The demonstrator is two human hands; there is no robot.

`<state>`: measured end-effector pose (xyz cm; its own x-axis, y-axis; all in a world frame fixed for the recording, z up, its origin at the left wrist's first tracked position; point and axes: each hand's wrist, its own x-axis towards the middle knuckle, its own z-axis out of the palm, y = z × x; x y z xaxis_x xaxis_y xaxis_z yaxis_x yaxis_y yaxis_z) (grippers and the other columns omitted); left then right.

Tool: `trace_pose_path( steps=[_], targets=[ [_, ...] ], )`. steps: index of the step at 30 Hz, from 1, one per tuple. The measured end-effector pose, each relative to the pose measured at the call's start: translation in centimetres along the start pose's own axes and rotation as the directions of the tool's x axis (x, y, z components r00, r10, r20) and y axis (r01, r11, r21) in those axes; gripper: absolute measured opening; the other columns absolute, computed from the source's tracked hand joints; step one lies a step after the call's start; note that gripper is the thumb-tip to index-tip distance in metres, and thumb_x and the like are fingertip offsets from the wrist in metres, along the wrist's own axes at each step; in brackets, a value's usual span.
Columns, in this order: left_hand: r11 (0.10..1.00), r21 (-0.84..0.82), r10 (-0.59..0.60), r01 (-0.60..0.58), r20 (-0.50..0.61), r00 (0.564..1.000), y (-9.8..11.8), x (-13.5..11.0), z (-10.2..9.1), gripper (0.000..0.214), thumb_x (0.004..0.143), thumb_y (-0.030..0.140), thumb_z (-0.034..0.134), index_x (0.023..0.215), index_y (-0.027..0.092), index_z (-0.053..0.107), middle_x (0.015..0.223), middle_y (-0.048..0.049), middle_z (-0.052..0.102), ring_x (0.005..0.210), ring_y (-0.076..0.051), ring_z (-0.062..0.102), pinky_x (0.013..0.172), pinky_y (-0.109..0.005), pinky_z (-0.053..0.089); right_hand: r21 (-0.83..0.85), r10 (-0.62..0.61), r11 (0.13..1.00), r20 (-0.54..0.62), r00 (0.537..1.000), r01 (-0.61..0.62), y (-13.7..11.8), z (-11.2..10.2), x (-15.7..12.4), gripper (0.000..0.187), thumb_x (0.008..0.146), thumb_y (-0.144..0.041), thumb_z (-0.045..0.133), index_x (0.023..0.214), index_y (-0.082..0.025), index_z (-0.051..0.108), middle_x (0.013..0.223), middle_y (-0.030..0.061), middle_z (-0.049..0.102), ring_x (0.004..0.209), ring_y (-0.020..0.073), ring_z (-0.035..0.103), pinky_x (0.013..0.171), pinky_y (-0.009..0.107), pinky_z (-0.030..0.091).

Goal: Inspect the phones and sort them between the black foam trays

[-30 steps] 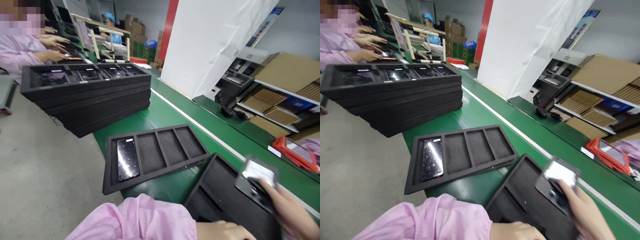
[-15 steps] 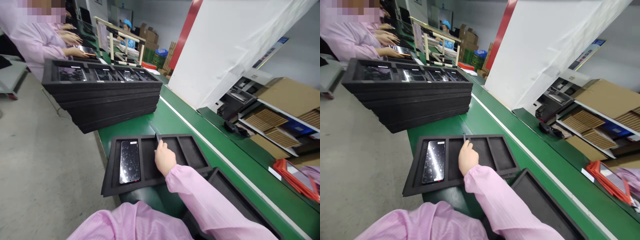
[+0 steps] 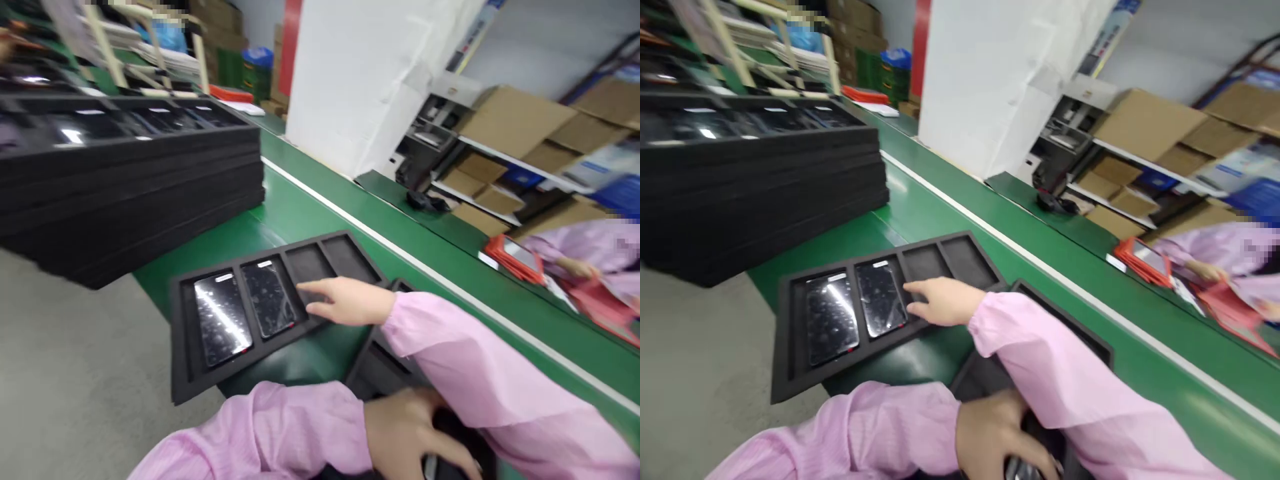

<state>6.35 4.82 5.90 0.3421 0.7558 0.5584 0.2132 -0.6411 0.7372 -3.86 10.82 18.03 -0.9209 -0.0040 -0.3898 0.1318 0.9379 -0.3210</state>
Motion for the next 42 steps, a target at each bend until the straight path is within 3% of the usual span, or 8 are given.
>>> trace_pose_path(
  steps=[4, 7, 10, 13, 16, 22, 26, 42],
  targets=[
    [0.993, -0.020, 0.112, -0.119, -0.228, 0.967, 0.2, -1.0, 1.2, 0.043, 0.057, 0.050, 0.081, 0.086, 0.019, 0.074, 0.100, -0.0090, 0.064, 0.108, -0.027, 0.058, 0.099, -0.038, 0.052, 0.021, 0.144, 0.989, -0.397, 0.906, -0.148, 2.3, 0.7, -12.6, 0.050, 0.093, -0.021, 0.053, 0.142, -0.033, 0.049, 0.135, 0.0067, 0.058, 0.116, 0.0271, 0.062, 0.098, 0.042, 0.050],
    [0.987, -0.060, 0.125, -0.150, -0.301, 0.945, 1.2, -1.7, 0.7, 0.036, 0.062, 0.042, 0.078, 0.090, 0.019, 0.073, 0.109, -0.0114, 0.055, 0.102, -0.026, 0.059, 0.087, -0.041, 0.056, 0.355, 0.319, 0.928, -0.590, 0.742, -0.116, 2.9, 6.7, -20.2, 0.066, 0.094, -0.041, 0.056, 0.153, -0.037, 0.025, 0.146, 0.0082, 0.047, 0.123, 0.0254, 0.056, 0.102, 0.042, 0.049],
    [0.989, -0.098, 0.081, -0.107, -0.235, 0.968, 2.0, -1.9, -0.2, 0.034, 0.066, 0.033, 0.076, 0.096, 0.020, 0.069, 0.119, -0.0116, 0.048, 0.110, -0.028, 0.056, 0.086, -0.043, 0.056, 0.677, 0.490, 0.733, -0.591, 0.640, 0.064, 3.7, 14.3, -23.8, 0.118, 0.071, -0.068, 0.070, 0.155, -0.033, -0.005, 0.154, 0.0163, 0.031, 0.128, 0.0284, 0.053, 0.104, 0.045, 0.046],
    [0.994, -0.094, 0.038, -0.054, -0.156, 0.987, 2.4, -2.0, -0.7, 0.037, 0.066, 0.027, 0.076, 0.100, 0.023, 0.064, 0.125, -0.0105, 0.043, 0.114, -0.029, 0.053, 0.088, -0.045, 0.055, 0.803, 0.518, 0.585, -0.478, 0.709, 0.114, 3.8, 20.2, -24.1, 0.146, 0.048, -0.073, 0.080, 0.154, -0.026, -0.009, 0.157, 0.0209, 0.023, 0.143, 0.0333, 0.033, 0.115, 0.052, 0.031],
    [0.994, -0.093, 0.038, -0.051, -0.139, 0.990, 2.3, -2.2, -0.3, 0.042, 0.067, 0.027, 0.074, 0.106, 0.024, 0.058, 0.125, -0.0104, 0.042, 0.116, -0.030, 0.051, 0.093, -0.049, 0.052, 0.791, 0.512, 0.603, -0.485, 0.709, 0.106, 2.7, 23.1, -22.4, 0.141, 0.051, -0.061, 0.087, 0.154, -0.023, -0.003, 0.156, 0.0219, 0.022, 0.145, 0.0335, 0.029, 0.117, 0.052, 0.026],
    [0.934, -0.316, 0.042, -0.169, -0.371, 0.928, 1.2, -2.7, 2.1, 0.086, 0.066, 0.038, 0.079, 0.139, 0.028, 0.035, 0.123, -0.0108, 0.052, 0.109, -0.029, 0.056, 0.094, -0.053, 0.051, 0.626, 0.513, 0.744, -0.758, 0.403, 0.232, 1.7, 25.4, -19.0, 0.095, 0.062, -0.040, 0.083, 0.140, -0.026, 0.031, 0.132, 0.0125, 0.049, 0.124, 0.0292, 0.050, 0.108, 0.048, 0.039],
    [0.937, -0.302, 0.068, -0.177, -0.337, 0.939, 0.8, -2.8, 2.5, 0.120, 0.050, 0.055, 0.088, 0.148, 0.028, 0.025, 0.123, -0.0089, 0.056, 0.105, -0.028, 0.060, 0.092, -0.045, 0.054, 0.559, 0.488, 0.767, -0.827, 0.279, 0.315, 2.2, 26.1, -18.6, 0.089, 0.061, -0.043, 0.081, 0.137, -0.026, 0.037, 0.124, 0.0109, 0.052, 0.116, 0.0282, 0.052, 0.100, 0.046, 0.044],
    [0.894, -0.444, -0.081, -0.067, -0.305, 0.949, 1.3, -2.2, 3.1, 0.110, 0.056, 0.037, 0.090, 0.147, 0.034, 0.028, 0.127, -0.0049, 0.054, 0.109, -0.023, 0.056, 0.089, -0.038, 0.055, 0.601, 0.551, 0.674, -0.796, 0.250, 0.429, 2.4, 26.3, -18.4, 0.096, 0.053, -0.053, 0.087, 0.133, -0.028, 0.039, 0.120, 0.0092, 0.051, 0.110, 0.0277, 0.054, 0.095, 0.045, 0.046]
  ],
)
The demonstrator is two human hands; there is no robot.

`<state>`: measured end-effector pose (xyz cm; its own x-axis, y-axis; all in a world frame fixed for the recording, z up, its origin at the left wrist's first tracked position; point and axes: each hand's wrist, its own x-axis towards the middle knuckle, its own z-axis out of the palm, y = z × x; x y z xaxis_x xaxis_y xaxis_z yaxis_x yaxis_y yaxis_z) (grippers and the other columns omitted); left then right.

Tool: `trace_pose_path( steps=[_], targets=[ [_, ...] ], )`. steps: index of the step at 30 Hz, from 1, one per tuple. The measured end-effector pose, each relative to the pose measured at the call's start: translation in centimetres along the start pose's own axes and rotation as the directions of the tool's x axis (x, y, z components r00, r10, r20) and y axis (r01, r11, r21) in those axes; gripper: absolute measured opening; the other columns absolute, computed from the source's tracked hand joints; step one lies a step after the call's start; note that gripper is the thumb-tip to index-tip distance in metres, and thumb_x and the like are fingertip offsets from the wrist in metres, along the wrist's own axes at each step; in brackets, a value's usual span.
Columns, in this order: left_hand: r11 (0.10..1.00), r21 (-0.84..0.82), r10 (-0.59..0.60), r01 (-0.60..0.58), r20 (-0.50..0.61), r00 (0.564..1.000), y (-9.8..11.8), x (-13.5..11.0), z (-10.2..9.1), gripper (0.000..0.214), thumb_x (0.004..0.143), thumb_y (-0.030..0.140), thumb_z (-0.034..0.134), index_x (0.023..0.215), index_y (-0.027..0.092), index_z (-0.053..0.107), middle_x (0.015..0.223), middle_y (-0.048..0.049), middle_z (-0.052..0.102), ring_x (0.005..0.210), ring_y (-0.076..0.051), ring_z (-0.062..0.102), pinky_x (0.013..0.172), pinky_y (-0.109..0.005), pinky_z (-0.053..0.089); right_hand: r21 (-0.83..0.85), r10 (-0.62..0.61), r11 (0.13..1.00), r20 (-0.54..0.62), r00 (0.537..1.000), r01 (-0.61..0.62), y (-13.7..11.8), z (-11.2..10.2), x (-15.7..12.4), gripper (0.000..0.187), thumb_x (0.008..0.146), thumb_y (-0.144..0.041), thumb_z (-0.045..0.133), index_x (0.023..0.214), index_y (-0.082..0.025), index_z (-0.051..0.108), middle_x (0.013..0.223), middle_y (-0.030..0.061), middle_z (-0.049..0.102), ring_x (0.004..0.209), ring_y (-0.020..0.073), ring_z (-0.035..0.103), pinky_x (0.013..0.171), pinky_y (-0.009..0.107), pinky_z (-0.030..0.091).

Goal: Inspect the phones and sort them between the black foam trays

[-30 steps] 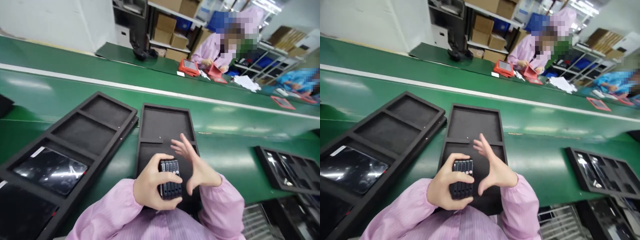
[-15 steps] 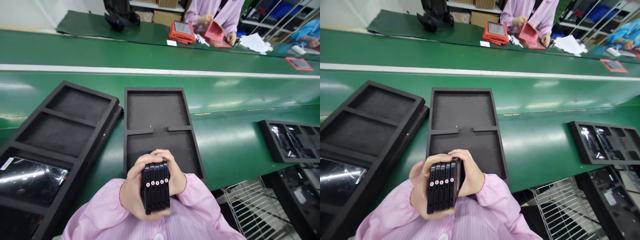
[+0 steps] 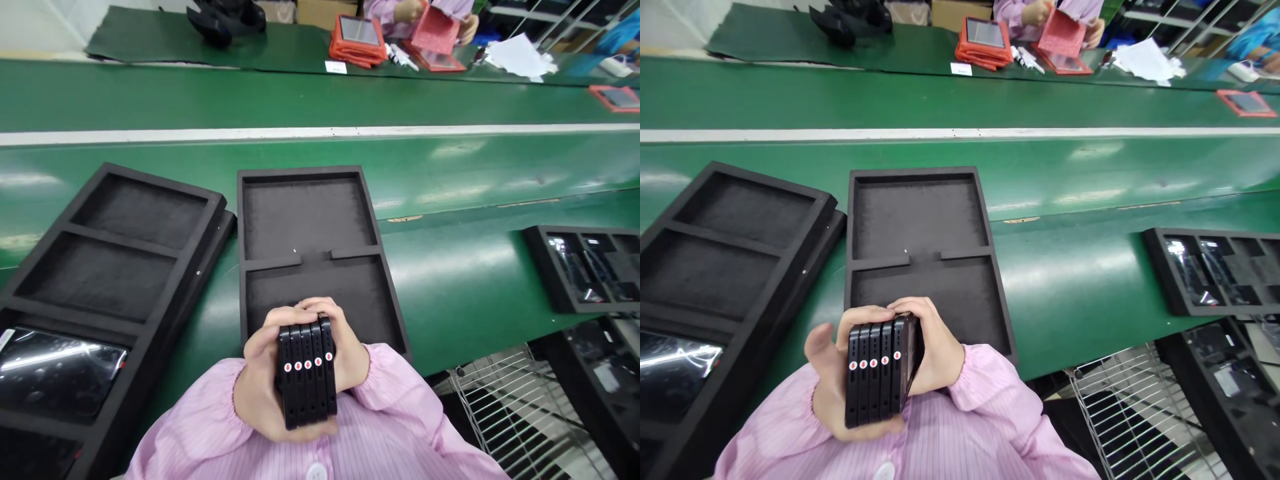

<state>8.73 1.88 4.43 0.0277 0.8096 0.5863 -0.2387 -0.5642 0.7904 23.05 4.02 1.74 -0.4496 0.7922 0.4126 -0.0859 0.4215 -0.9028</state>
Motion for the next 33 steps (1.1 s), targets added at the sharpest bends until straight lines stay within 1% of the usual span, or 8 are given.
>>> trace_pose_path(
  steps=[4, 7, 12, 15, 17, 21, 28, 33],
  targets=[
    [0.999, -0.038, -0.013, 0.014, 0.024, 1.000, 0.03, 0.23, 0.16, 0.111, 0.059, 0.032, 0.087, 0.148, 0.037, 0.021, 0.129, -0.0025, 0.051, 0.113, -0.022, 0.053, 0.096, -0.037, 0.054, 0.003, -0.003, 1.000, -0.028, 1.000, 0.003, 0.06, 0.05, 0.00, 0.096, 0.052, -0.054, 0.087, 0.132, -0.029, 0.040, 0.120, 0.0081, 0.051, 0.110, 0.0266, 0.054, 0.096, 0.044, 0.045],
    [1.000, -0.014, -0.020, 0.021, 0.025, 0.999, 0.03, 0.21, 0.17, 0.111, 0.058, 0.038, 0.087, 0.148, 0.038, 0.021, 0.129, 0.0000, 0.051, 0.112, -0.020, 0.054, 0.100, -0.035, 0.052, -0.003, -0.009, 1.000, -0.029, 1.000, 0.008, 0.09, 0.06, 0.02, 0.096, 0.051, -0.055, 0.087, 0.131, -0.028, 0.040, 0.119, 0.0082, 0.052, 0.109, 0.0266, 0.054, 0.095, 0.044, 0.046],
    [0.999, 0.034, -0.033, 0.032, 0.021, 0.999, 0.10, 0.04, 0.26, 0.112, 0.053, 0.038, 0.090, 0.146, 0.039, 0.028, 0.124, -0.0016, 0.054, 0.106, -0.023, 0.056, 0.093, -0.041, 0.055, -0.003, -0.017, 1.000, -0.019, 1.000, 0.017, 0.11, -0.16, -0.08, 0.092, 0.055, -0.058, 0.084, 0.130, -0.028, 0.039, 0.119, 0.0081, 0.051, 0.110, 0.0265, 0.054, 0.095, 0.045, 0.046],
    [0.997, 0.071, -0.042, 0.040, 0.028, 0.999, 0.13, 0.10, 0.32, 0.108, 0.055, 0.041, 0.089, 0.144, 0.041, 0.030, 0.122, -0.0025, 0.055, 0.104, -0.024, 0.057, 0.093, -0.045, 0.054, -0.005, -0.028, 1.000, -0.017, 0.999, 0.028, 0.17, -0.31, -0.25, 0.092, 0.055, -0.056, 0.084, 0.130, -0.028, 0.039, 0.119, 0.0080, 0.052, 0.110, 0.0267, 0.054, 0.098, 0.047, 0.044],
    [0.996, 0.085, -0.026, 0.022, 0.048, 0.999, 0.12, 0.21, 0.27, 0.107, 0.055, 0.044, 0.088, 0.144, 0.041, 0.030, 0.120, -0.0034, 0.056, 0.102, -0.026, 0.059, 0.092, -0.048, 0.053, -0.010, -0.028, 1.000, -0.016, 0.999, 0.028, 0.21, -0.37, -0.33, 0.090, 0.056, -0.053, 0.084, 0.130, -0.028, 0.039, 0.118, 0.0078, 0.053, 0.110, 0.0269, 0.054, 0.099, 0.048, 0.043],
    [0.995, 0.102, -0.005, -0.005, 0.101, 0.995, 0.15, 0.24, -0.01, 0.111, 0.053, 0.044, 0.089, 0.145, 0.040, 0.028, 0.123, -0.0039, 0.054, 0.105, -0.028, 0.059, 0.093, -0.047, 0.053, -0.014, -0.025, 1.000, -0.012, 1.000, 0.025, 0.23, -0.40, -0.30, 0.076, 0.066, -0.047, 0.076, 0.130, -0.029, 0.039, 0.117, 0.0074, 0.053, 0.111, 0.0262, 0.053, 0.099, 0.048, 0.043],
    [0.988, 0.149, 0.024, -0.035, 0.073, 0.997, 0.01, -0.07, -0.15, 0.103, 0.058, 0.047, 0.085, 0.145, 0.029, 0.032, 0.124, -0.0068, 0.054, 0.106, -0.026, 0.056, 0.095, -0.046, 0.050, -0.011, -0.008, 1.000, -0.016, 1.000, 0.008, 0.31, -0.42, -0.40, 0.072, 0.068, -0.043, 0.076, 0.130, -0.030, 0.040, 0.118, 0.0069, 0.054, 0.111, 0.0266, 0.053, 0.102, 0.050, 0.041],
    [0.986, 0.136, 0.086, -0.101, 0.109, 0.990, -0.11, 0.36, -0.21, 0.105, 0.058, 0.045, 0.084, 0.147, 0.032, 0.029, 0.127, -0.0055, 0.052, 0.106, -0.026, 0.056, 0.095, -0.045, 0.051, -0.004, -0.009, 1.000, -0.021, 1.000, 0.009, 0.33, -0.35, -0.52, 0.067, 0.073, -0.046, 0.072, 0.130, -0.031, 0.040, 0.119, 0.0066, 0.054, 0.112, 0.0266, 0.054, 0.104, 0.051, 0.040]
  ],
)
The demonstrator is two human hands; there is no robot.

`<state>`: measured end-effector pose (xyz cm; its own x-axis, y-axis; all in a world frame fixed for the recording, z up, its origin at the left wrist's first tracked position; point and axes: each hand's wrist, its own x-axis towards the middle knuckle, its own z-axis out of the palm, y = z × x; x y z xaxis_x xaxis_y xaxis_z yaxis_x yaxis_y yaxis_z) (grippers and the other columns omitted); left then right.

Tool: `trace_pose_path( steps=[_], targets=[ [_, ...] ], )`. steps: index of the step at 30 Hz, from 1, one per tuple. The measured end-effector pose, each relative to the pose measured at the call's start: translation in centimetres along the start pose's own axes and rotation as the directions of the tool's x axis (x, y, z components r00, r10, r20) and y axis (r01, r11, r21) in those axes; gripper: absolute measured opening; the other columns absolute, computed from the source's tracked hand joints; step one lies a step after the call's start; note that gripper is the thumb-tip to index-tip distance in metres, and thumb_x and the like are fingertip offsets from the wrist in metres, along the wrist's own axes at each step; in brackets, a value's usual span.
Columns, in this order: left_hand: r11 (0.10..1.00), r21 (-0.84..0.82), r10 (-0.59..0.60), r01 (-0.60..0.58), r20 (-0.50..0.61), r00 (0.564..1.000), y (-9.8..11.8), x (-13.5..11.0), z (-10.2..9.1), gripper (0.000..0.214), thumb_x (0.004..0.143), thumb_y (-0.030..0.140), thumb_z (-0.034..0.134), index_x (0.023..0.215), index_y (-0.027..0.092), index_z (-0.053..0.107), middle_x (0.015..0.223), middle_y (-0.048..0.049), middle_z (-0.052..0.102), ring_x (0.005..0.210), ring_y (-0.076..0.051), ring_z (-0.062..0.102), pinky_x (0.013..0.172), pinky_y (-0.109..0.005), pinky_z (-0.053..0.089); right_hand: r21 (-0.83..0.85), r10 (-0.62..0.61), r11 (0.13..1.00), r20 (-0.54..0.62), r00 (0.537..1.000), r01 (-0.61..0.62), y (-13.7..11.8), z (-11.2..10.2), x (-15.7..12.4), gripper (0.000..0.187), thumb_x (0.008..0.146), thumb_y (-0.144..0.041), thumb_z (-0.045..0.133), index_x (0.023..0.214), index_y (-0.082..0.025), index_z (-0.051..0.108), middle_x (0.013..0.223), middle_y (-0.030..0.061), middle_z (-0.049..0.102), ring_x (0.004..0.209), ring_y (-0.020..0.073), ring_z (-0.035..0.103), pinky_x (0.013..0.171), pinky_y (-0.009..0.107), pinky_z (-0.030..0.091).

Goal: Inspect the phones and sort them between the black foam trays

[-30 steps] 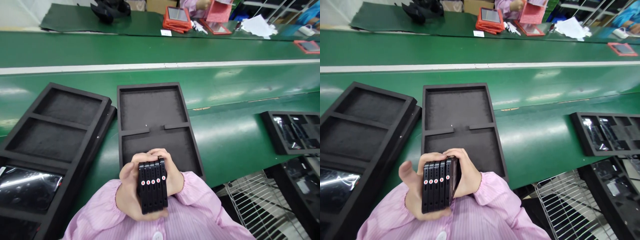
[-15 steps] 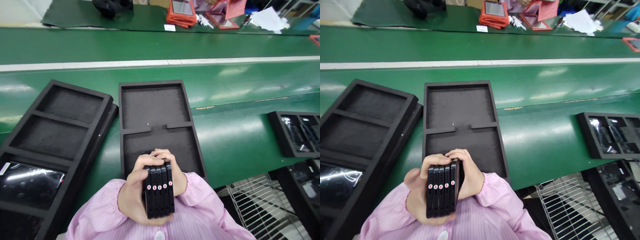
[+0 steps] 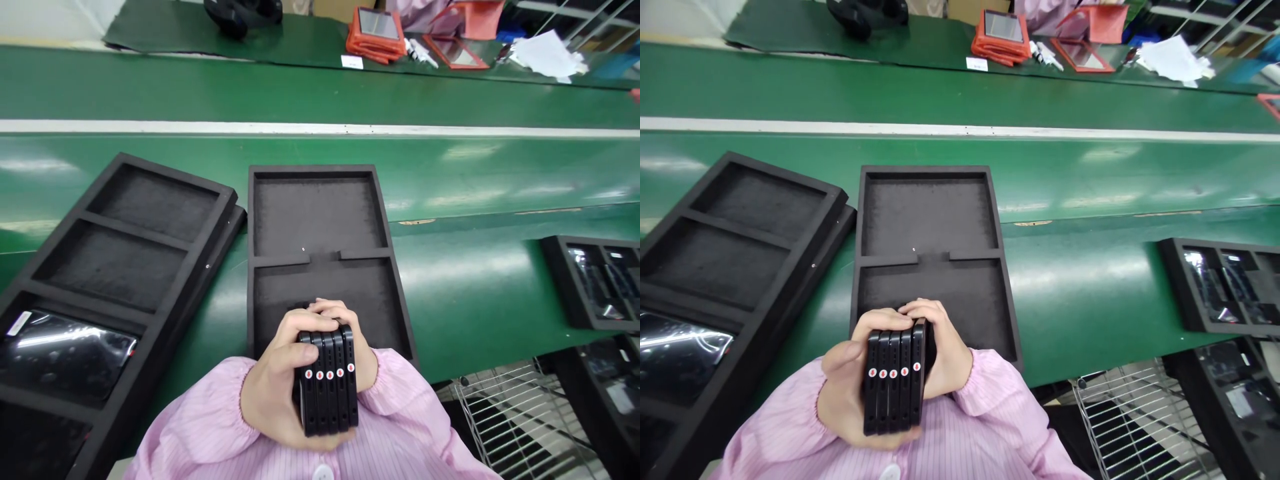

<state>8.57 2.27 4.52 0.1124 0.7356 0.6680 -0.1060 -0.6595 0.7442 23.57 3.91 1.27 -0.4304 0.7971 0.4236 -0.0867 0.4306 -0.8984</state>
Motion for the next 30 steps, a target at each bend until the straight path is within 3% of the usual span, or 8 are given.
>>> trace_pose_path(
  steps=[3, 7, 13, 19, 23, 30],
  targets=[
    [1.000, -0.001, -0.007, 0.007, -0.013, 1.000, 0.1, 0.1, 0.0, 0.104, 0.057, 0.044, 0.085, 0.145, 0.034, 0.030, 0.125, -0.0063, 0.053, 0.105, -0.028, 0.059, 0.090, -0.048, 0.053, -0.035, 0.029, 0.999, -0.004, 1.000, -0.030, 0.0, 0.1, -0.1, 0.062, 0.075, -0.045, 0.071, 0.126, -0.030, 0.040, 0.117, 0.0068, 0.055, 0.112, 0.0272, 0.054, 0.104, 0.052, 0.040],
    [1.000, -0.013, 0.000, 0.000, 0.003, 1.000, 0.2, -0.1, -0.1, 0.105, 0.057, 0.054, 0.083, 0.145, 0.034, 0.029, 0.125, -0.0076, 0.052, 0.105, -0.029, 0.059, 0.089, -0.050, 0.053, -0.056, 0.027, 0.998, -0.013, 1.000, -0.027, -0.1, 0.2, -0.2, 0.054, 0.079, -0.041, 0.067, 0.125, -0.031, 0.041, 0.116, 0.0062, 0.056, 0.111, 0.0261, 0.055, 0.105, 0.053, 0.040],
    [1.000, -0.008, -0.010, 0.010, 0.014, 1.000, 0.1, -0.2, -0.1, 0.104, 0.059, 0.045, 0.084, 0.146, 0.033, 0.027, 0.126, -0.0096, 0.051, 0.107, -0.030, 0.057, 0.093, -0.052, 0.051, -0.043, 0.019, 0.999, -0.004, 1.000, -0.019, -0.1, 0.1, 0.0, 0.056, 0.080, -0.043, 0.068, 0.128, -0.031, 0.041, 0.119, 0.0056, 0.056, 0.114, 0.0258, 0.054, 0.105, 0.051, 0.040],
    [0.997, -0.043, -0.061, 0.060, -0.015, 0.998, 0.0, 0.1, 0.1, 0.102, 0.059, 0.040, 0.085, 0.144, 0.031, 0.030, 0.124, -0.0122, 0.052, 0.109, -0.033, 0.058, 0.093, -0.058, 0.050, -0.032, 0.039, 0.999, 0.016, 0.999, -0.039, -0.3, -0.1, 0.7, 0.074, 0.069, -0.053, 0.076, 0.129, -0.033, 0.038, 0.116, 0.0058, 0.053, 0.109, 0.0278, 0.057, 0.101, 0.051, 0.045],
    [0.998, -0.032, -0.062, 0.061, -0.017, 0.998, -0.3, 0.1, 0.2, 0.103, 0.056, 0.045, 0.086, 0.143, 0.032, 0.031, 0.122, -0.0107, 0.053, 0.108, -0.033, 0.059, 0.094, -0.056, 0.050, -0.013, 0.042, 0.999, 0.019, 0.999, -0.042, -0.3, 0.0, 0.8, 0.073, 0.070, -0.052, 0.077, 0.130, -0.033, 0.038, 0.117, 0.0061, 0.052, 0.109, 0.0276, 0.058, 0.099, 0.050, 0.047],
    [0.996, -0.038, -0.079, 0.078, -0.024, 0.997, -0.3, 0.1, 0.2, 0.103, 0.055, 0.049, 0.087, 0.140, 0.033, 0.032, 0.121, -0.0096, 0.054, 0.108, -0.032, 0.060, 0.097, -0.055, 0.050, -0.038, 0.045, 0.998, 0.008, 0.999, -0.045, -0.3, 0.0, 0.6, 0.084, 0.060, -0.052, 0.084, 0.128, -0.033, 0.037, 0.117, 0.0061, 0.052, 0.108, 0.0281, 0.058, 0.096, 0.049, 0.050]
  ],
)
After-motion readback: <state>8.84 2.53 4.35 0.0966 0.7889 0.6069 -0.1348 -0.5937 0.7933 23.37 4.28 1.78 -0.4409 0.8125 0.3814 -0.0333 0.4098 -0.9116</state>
